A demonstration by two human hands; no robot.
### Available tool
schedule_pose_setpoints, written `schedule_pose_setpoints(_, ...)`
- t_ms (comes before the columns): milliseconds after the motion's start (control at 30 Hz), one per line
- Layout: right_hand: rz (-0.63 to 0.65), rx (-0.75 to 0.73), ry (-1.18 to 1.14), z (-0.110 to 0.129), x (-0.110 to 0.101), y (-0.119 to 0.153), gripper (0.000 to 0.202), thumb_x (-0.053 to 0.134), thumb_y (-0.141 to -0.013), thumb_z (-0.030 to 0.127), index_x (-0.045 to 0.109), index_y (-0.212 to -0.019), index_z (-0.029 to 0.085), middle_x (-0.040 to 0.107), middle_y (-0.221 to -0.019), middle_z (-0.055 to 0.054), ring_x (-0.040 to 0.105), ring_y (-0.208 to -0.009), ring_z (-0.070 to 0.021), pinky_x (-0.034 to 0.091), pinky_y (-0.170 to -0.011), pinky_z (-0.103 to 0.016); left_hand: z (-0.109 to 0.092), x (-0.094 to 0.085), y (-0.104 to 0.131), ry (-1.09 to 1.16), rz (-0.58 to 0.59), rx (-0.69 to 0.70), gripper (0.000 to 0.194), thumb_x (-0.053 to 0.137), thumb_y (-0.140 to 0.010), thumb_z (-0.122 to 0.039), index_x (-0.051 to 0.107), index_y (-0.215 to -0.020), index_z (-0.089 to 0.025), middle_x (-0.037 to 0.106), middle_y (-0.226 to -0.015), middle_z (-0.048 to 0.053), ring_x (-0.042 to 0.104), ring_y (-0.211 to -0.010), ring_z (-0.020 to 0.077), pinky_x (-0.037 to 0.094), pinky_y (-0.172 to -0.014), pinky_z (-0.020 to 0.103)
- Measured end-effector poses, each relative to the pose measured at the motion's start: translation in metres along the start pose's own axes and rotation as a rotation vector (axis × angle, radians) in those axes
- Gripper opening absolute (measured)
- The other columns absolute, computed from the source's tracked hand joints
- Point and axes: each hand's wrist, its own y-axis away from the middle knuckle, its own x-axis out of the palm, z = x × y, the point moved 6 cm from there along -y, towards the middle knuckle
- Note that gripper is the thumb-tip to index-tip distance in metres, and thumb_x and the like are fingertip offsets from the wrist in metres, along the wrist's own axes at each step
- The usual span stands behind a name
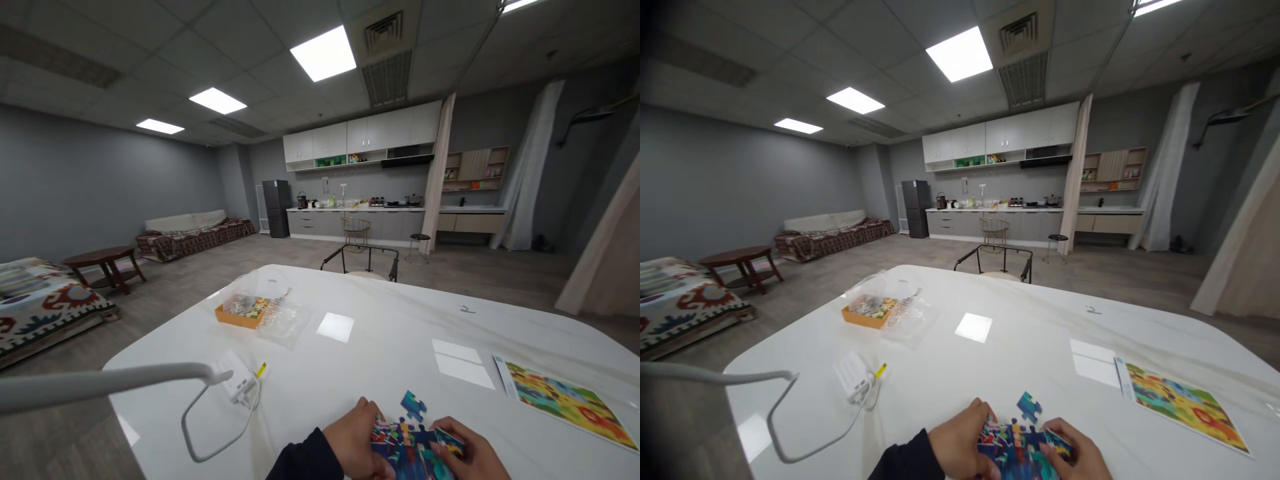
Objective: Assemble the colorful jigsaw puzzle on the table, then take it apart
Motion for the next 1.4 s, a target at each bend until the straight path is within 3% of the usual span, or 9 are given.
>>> schedule_pose_setpoints(133,0.020,0.037,0.052,0.002,-0.004,0.003,0.027,0.070,-0.078,0.049,0.071,-0.085,0.023,0.077,-0.080,-0.003,0.074,-0.081,-0.0281,0.057,-0.075,-0.034,0.005,-0.003,0.006,0.242,-0.052,0.031,0.058,0.092,-0.060,-0.027,0.054,-0.103,-0.022,0.066,-0.094,-0.001,0.063,-0.089,0.0231,0.051,-0.081,0.034)
schedule_pose_setpoints(300,-0.033,0.027,0.091,0.012,-0.007,0.006,0.018,0.066,-0.080,0.040,0.066,-0.087,0.023,0.076,-0.082,-0.002,0.071,-0.081,-0.0259,0.053,-0.076,-0.035,0.011,-0.001,0.010,0.463,-0.186,0.089,0.046,0.078,-0.081,-0.033,0.048,-0.113,-0.020,0.065,-0.098,0.001,0.063,-0.095,0.0221,0.050,-0.086,0.033)
schedule_pose_setpoints(467,-0.019,-0.050,0.032,0.027,-0.008,0.011,0.015,0.069,-0.079,0.034,0.060,-0.082,0.024,0.072,-0.076,-0.001,0.070,-0.075,-0.0231,0.052,-0.071,-0.032,0.001,-0.005,0.025,0.273,-0.414,0.211,0.039,0.072,-0.085,-0.025,0.052,-0.119,-0.021,0.061,-0.116,0.008,0.061,-0.110,0.0274,0.049,-0.099,0.041)
schedule_pose_setpoints(633,-0.064,-0.115,0.109,0.035,-0.012,0.014,0.011,0.064,-0.084,0.030,0.065,-0.092,0.023,0.076,-0.084,-0.003,0.073,-0.079,-0.0242,0.055,-0.074,-0.034,-0.001,0.001,0.028,0.190,-0.436,0.267,0.040,0.071,-0.082,-0.018,0.054,-0.119,-0.022,0.062,-0.117,0.008,0.063,-0.111,0.0284,0.050,-0.101,0.044)
schedule_pose_setpoints(800,-0.246,-0.026,0.018,0.017,-0.009,0.012,0.017,0.067,-0.084,0.038,0.069,-0.095,0.024,0.077,-0.087,-0.005,0.074,-0.081,-0.0268,0.059,-0.076,-0.040,0.010,-0.009,0.018,0.551,-0.347,0.130,0.051,0.078,-0.085,-0.039,0.052,-0.125,-0.020,0.072,-0.108,0.007,0.070,-0.101,0.0272,0.055,-0.094,0.043)
schedule_pose_setpoints(933,-0.337,0.073,-0.353,-0.003,-0.003,0.008,0.037,0.079,-0.077,0.052,0.063,-0.093,0.023,0.075,-0.087,-0.006,0.073,-0.077,-0.0262,0.063,-0.067,-0.039,-0.015,-0.005,0.012,0.887,-0.154,0.169,0.054,0.086,-0.080,-0.047,0.062,-0.118,-0.017,0.075,-0.109,0.009,0.072,-0.101,0.0260,0.056,-0.094,0.039)
schedule_pose_setpoints(1067,-0.388,0.049,-0.342,-0.001,-0.008,0.007,0.046,0.084,-0.074,0.057,0.068,-0.096,0.020,0.075,-0.089,-0.008,0.070,-0.073,-0.0233,0.061,-0.067,-0.037,-0.048,0.018,-0.001,1.150,0.038,0.174,0.053,0.092,-0.074,-0.048,0.069,-0.107,-0.014,0.076,-0.102,0.011,0.073,-0.093,0.0235,0.057,-0.089,0.034)
schedule_pose_setpoints(1267,-0.478,-0.013,-0.342,0.023,-0.014,0.013,0.044,0.084,-0.077,0.056,0.071,-0.098,0.019,0.077,-0.093,-0.009,0.071,-0.080,-0.0232,0.060,-0.072,-0.035,-0.068,0.041,-0.026,1.150,0.113,0.131,0.055,0.092,-0.072,-0.053,0.070,-0.101,-0.013,0.074,-0.093,0.009,0.072,-0.085,0.0211,0.056,-0.083,0.034)
schedule_pose_setpoints(1400,-0.504,0.073,-0.510,0.017,-0.012,0.013,0.049,0.090,-0.070,0.056,0.070,-0.097,0.020,0.078,-0.084,-0.005,0.072,-0.073,-0.0225,0.062,-0.073,-0.038,-0.070,0.043,-0.027,1.071,0.082,0.136,0.058,0.097,-0.066,-0.047,0.066,-0.104,-0.015,0.071,-0.092,0.004,0.068,-0.084,0.0181,0.054,-0.082,0.031)
